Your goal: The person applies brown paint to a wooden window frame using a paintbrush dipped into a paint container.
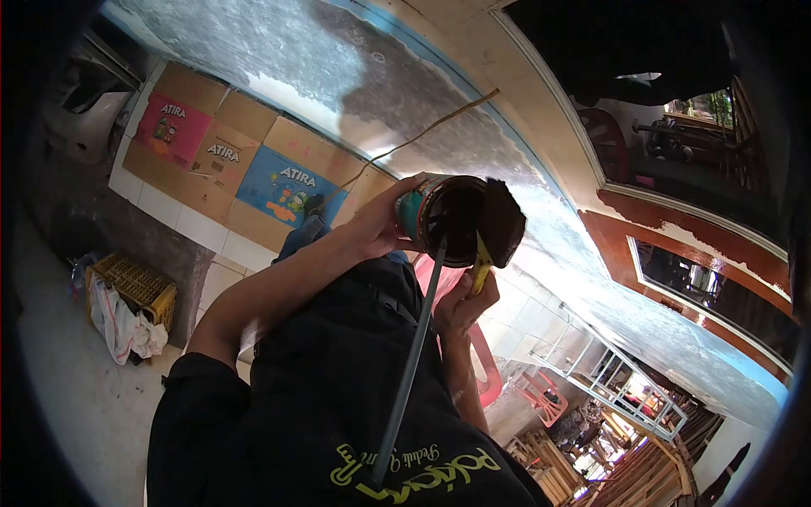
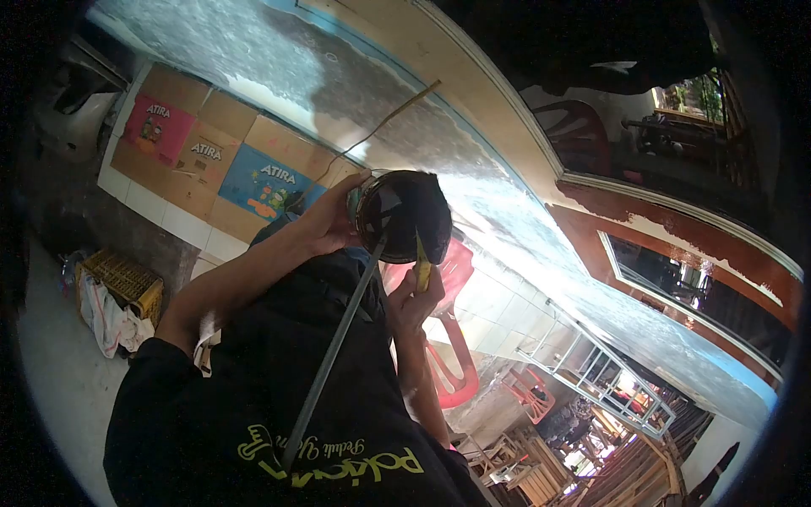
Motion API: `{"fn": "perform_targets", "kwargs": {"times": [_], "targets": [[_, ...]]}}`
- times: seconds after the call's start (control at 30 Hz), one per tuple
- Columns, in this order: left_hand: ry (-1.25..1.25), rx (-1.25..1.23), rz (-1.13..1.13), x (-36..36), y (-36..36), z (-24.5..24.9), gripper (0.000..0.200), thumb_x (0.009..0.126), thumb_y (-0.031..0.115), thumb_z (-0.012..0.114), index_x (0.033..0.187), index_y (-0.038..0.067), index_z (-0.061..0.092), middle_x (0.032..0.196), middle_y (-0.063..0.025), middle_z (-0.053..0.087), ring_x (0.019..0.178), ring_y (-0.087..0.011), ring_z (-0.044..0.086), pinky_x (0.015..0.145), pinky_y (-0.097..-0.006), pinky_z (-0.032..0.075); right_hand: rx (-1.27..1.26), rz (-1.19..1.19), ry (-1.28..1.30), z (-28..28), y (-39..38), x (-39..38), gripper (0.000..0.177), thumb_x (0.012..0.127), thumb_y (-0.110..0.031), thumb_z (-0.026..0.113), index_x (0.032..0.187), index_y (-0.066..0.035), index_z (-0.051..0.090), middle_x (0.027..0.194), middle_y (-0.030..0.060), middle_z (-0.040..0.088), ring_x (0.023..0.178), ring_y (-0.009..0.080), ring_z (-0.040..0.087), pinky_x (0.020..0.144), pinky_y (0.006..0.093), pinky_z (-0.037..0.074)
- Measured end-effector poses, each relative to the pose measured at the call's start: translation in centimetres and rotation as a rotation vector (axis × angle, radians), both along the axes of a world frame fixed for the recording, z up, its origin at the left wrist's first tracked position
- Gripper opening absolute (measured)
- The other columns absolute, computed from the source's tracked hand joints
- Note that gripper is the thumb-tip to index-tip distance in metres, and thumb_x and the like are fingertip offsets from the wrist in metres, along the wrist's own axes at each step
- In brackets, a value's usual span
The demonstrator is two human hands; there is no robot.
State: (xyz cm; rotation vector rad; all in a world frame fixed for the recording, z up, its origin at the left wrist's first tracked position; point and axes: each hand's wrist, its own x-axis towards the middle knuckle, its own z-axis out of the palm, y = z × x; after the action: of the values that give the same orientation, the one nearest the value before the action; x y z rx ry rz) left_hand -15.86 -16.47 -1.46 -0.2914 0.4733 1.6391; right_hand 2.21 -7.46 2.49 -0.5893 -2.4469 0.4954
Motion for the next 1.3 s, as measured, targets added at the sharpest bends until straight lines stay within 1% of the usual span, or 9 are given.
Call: {"fn": "perform_targets", "kwargs": {"times": [0.17, 0.33, 0.7, 0.73, 0.8, 0.97, 1.07, 1.17, 1.3], "targets": [[-0.007, -0.002, 0.001, 0.0, -0.2, 0.1, 0.057, 0.084, 0.056, 0.052, 0.121, 0.013, 0.051, 0.112, -0.0088, 0.057, 0.101, -0.0225, 0.059, 0.084, -0.0463, 0.051, -0.073, 0.037, 0.222, -1.5, 0.1, 1.0, 0.029, 0.095, -0.016, 0.043, 0.112, 0.007, 0.034, 0.088, 0.0126, 0.046, 0.068, 0.0156, 0.044, 0.061, 0.0275, 0.04], [-0.008, -0.012, 0.015, -0.2, -0.3, 0.1, 0.056, 0.084, 0.056, 0.051, 0.121, 0.014, 0.052, 0.112, -0.0083, 0.058, 0.102, -0.0224, 0.059, 0.084, -0.0472, 0.051, -0.187, -0.02, 0.024, -0.3, 0.1, 1.8, 0.023, 0.094, -0.014, 0.044, 0.105, 0.006, 0.036, 0.093, 0.0162, 0.045, 0.077, 0.0181, 0.048, 0.066, 0.0283, 0.041], [-0.034, -0.028, 0.011, -0.2, -0.2, 0.9, 0.052, 0.086, 0.054, 0.05, 0.114, 0.011, 0.055, 0.105, -0.0084, 0.061, 0.095, -0.0211, 0.06, 0.08, -0.044, 0.052, 0.009, -0.025, -0.052, 0.2, -0.8, 0.3, 0.026, 0.095, -0.021, 0.043, 0.095, 0.003, 0.035, 0.078, 0.0121, 0.046, 0.058, 0.0152, 0.041, 0.051, 0.0269, 0.035], [-0.039, -0.034, 0.015, -0.2, -0.2, 1.1, 0.051, 0.086, 0.053, 0.05, 0.111, 0.01, 0.057, 0.101, -0.0083, 0.062, 0.092, -0.0207, 0.061, 0.078, -0.0419, 0.052, -0.004, -0.141, 0.151, -0.9, -0.7, -0.4, 0.035, 0.09, -0.024, 0.048, 0.066, 0.002, 0.045, 0.052, 0.0065, 0.04, 0.045, 0.0171, 0.041, 0.042, 0.0303, 0.028], [-0.025, -0.03, 0.021, -0.4, -0.3, 0.8, 0.05, 0.086, 0.052, 0.05, 0.111, 0.01, 0.056, 0.102, -0.0082, 0.062, 0.093, -0.0207, 0.061, 0.078, -0.0415, 0.053, -0.092, -0.154, 0.247, 0.2, -1.2, -0.5, 0.036, 0.088, -0.022, 0.049, 0.062, 0.001, 0.044, 0.052, 0.007, 0.039, 0.048, 0.0168, 0.042, 0.044, 0.0299, 0.029], [-0.037, -0.023, 0.042, -0.1, -0.2, 1.1, 0.048, 0.087, 0.05, 0.05, 0.112, 0.009, 0.056, 0.102, -0.0082, 0.062, 0.092, -0.0205, 0.062, 0.077, -0.0413, 0.054, -0.192, -0.078, 0.0, 2.1, -1.4, -1.2, 0.028, 0.088, -0.016, 0.046, 0.069, 0.004, 0.045, 0.06, 0.0087, 0.047, 0.046, 0.0165, 0.04, 0.043, 0.0295, 0.03], [-0.037, -0.033, 0.034, -0.1, -0.5, 0.9, 0.05, 0.086, 0.051, 0.051, 0.116, 0.011, 0.054, 0.106, -0.0082, 0.06, 0.095, -0.0209, 0.061, 0.079, -0.0434, 0.053, -0.093, 0.016, 0.259, -0.3, -1.3, 0.9, 0.02, 0.093, -0.014, 0.044, 0.097, 0.004, 0.037, 0.077, 0.0106, 0.046, 0.057, 0.0134, 0.04, 0.051, 0.027, 0.034], [-0.021, -0.014, 0.006, -0.1, -0.3, 0.0, 0.056, 0.084, 0.055, 0.051, 0.122, 0.014, 0.05, 0.113, -0.0082, 0.057, 0.102, -0.022, 0.059, 0.084, -0.0475, 0.05, -0.056, -0.01, -0.144, 1.4, -1.3, 0.0, 0.023, 0.093, -0.013, 0.043, 0.102, 0.002, 0.029, 0.082, 0.0143, 0.045, 0.059, 0.0146, 0.042, 0.051, 0.0264, 0.036], [-0.018, -0.031, 0.021, -0.3, -0.5, 0.2, 0.056, 0.085, 0.055, 0.051, 0.122, 0.013, 0.051, 0.113, -0.0083, 0.057, 0.101, -0.0218, 0.059, 0.084, -0.0469, 0.051, -0.135, -0.109, 0.251, 0.4, -1.8, 0.2, 0.026, 0.09, -0.02, 0.047, 0.079, 0.003, 0.042, 0.063, 0.0086, 0.043, 0.052, 0.0154, 0.041, 0.047, 0.0291, 0.031]]}}
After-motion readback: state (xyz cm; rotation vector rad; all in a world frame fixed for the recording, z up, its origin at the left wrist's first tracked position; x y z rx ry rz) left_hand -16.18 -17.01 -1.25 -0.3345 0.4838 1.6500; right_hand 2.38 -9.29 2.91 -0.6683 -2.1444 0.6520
